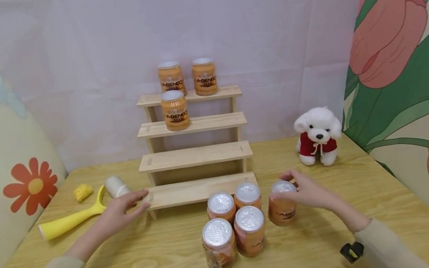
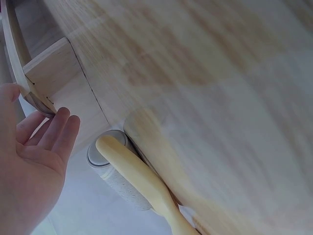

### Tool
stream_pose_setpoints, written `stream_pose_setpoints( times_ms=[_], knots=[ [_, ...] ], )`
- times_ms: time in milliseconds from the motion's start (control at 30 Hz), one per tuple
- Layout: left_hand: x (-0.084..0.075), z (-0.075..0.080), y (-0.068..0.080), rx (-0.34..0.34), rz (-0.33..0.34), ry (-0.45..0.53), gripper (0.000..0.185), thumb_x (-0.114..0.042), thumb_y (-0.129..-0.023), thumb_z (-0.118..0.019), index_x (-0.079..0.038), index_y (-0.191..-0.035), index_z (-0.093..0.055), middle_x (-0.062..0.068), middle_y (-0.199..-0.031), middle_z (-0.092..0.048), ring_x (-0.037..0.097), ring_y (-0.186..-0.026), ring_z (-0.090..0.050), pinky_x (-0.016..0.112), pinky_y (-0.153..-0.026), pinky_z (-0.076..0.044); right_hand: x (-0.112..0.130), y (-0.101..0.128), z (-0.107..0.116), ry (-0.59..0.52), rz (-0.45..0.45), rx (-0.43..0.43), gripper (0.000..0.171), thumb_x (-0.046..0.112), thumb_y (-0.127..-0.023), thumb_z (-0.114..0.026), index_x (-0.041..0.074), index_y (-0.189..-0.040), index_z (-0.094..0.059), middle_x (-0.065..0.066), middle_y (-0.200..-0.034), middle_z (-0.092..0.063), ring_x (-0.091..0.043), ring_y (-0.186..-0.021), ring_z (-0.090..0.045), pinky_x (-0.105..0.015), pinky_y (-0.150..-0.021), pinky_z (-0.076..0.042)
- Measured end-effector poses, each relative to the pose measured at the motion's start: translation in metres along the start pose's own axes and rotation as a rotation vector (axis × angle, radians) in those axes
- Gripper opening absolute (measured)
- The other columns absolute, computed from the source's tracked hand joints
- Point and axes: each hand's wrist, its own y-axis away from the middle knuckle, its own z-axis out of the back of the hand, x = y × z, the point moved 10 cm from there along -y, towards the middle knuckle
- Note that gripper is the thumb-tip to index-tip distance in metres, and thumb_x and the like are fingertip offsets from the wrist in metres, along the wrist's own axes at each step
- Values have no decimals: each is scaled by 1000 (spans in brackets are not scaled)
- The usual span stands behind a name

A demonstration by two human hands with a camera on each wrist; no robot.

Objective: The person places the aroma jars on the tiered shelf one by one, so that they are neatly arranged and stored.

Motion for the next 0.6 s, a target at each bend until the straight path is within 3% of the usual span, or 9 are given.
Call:
stream_pose_setpoints(
  times_ms=[133,233,600],
  knots=[
    [-1,1,0,-8,-7,-9,44,-20,-93,-60,8,-126,-54,27,-127,-55,42,-109,-58,47,-88,-54,-3,6,-5,-47,75,122,72,23,-86,-69,-2,-143,-31,-26,-139,-40,-42,-122,-46,-50,-97,-46],
    [-1,2,0,-14,-16,-13,43,-19,-93,-61,8,-125,-54,28,-126,-55,42,-108,-58,47,-87,-55,-8,7,-6,-74,81,154,73,22,-86,-69,1,-144,-31,-25,-139,-41,-41,-122,-45,-49,-98,-45],
    [-1,1,0,-10,-20,-20,43,-19,-92,-61,8,-125,-55,28,-126,-55,42,-108,-58,47,-86,-55,-10,4,-7,-44,-32,-11,67,32,-81,-74,-2,-130,-45,-15,-116,-58,-28,-106,-57,-31,-81,-55]
  ],
)
